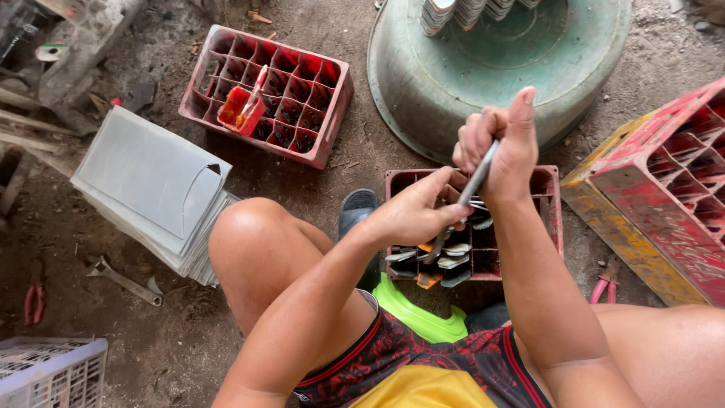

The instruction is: The person sits on a low stool and repeatedly picks up pairs of curved metal pieces from a red crate, aligns them, and places them onto a stack on an overturned green basin. The person handles the parts by hand and continues stacking them throughout the clip.

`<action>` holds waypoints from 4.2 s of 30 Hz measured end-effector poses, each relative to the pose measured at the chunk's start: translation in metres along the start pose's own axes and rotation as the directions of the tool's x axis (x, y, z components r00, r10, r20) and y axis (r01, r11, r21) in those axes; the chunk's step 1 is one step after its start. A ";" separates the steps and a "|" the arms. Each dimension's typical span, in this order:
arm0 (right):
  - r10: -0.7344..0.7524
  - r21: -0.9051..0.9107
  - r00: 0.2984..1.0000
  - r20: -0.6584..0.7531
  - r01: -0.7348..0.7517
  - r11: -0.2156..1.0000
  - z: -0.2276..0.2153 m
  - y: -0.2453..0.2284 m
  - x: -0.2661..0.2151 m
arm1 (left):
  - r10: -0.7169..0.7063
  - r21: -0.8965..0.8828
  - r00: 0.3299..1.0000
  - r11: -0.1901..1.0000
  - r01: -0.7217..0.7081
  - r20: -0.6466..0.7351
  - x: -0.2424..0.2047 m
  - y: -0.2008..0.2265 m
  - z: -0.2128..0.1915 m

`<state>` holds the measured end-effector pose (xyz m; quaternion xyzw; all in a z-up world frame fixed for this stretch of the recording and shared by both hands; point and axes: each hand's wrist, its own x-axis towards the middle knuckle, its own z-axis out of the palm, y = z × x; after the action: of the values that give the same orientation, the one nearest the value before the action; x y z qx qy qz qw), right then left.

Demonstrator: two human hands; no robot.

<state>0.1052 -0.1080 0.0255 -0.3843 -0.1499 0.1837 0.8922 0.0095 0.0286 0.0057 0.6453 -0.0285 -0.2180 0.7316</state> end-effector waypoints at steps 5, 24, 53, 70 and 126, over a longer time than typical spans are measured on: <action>0.209 -0.503 0.976 -0.054 -0.207 0.839 -0.027 0.053 0.011 | 0.167 0.201 0.880 0.976 -0.084 -0.444 -0.013 0.022 -0.036; 0.779 -0.778 0.584 0.228 0.590 -0.215 -0.051 0.131 -0.078 | 0.223 -0.064 0.810 0.950 -0.305 -0.542 -0.025 0.046 -0.035; 0.488 -0.924 0.788 0.375 0.273 0.267 -0.028 0.100 -0.045 | 0.189 -0.065 0.824 0.963 -0.263 -0.535 -0.014 0.039 -0.028; -0.005 -0.676 1.000 0.015 0.014 0.737 -0.007 -0.038 -0.006 | 0.020 -0.099 0.884 0.992 -0.074 -0.468 -0.012 0.048 -0.010; 0.081 -0.655 0.967 0.241 0.101 0.749 0.007 -0.037 -0.014 | -0.083 -0.145 0.927 0.989 0.032 -0.365 -0.012 0.043 0.011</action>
<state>0.0976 -0.1336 0.0553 -0.6477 -0.3205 0.1615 0.6721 0.0069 0.0255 0.0515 0.6236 0.1438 -0.1154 0.7597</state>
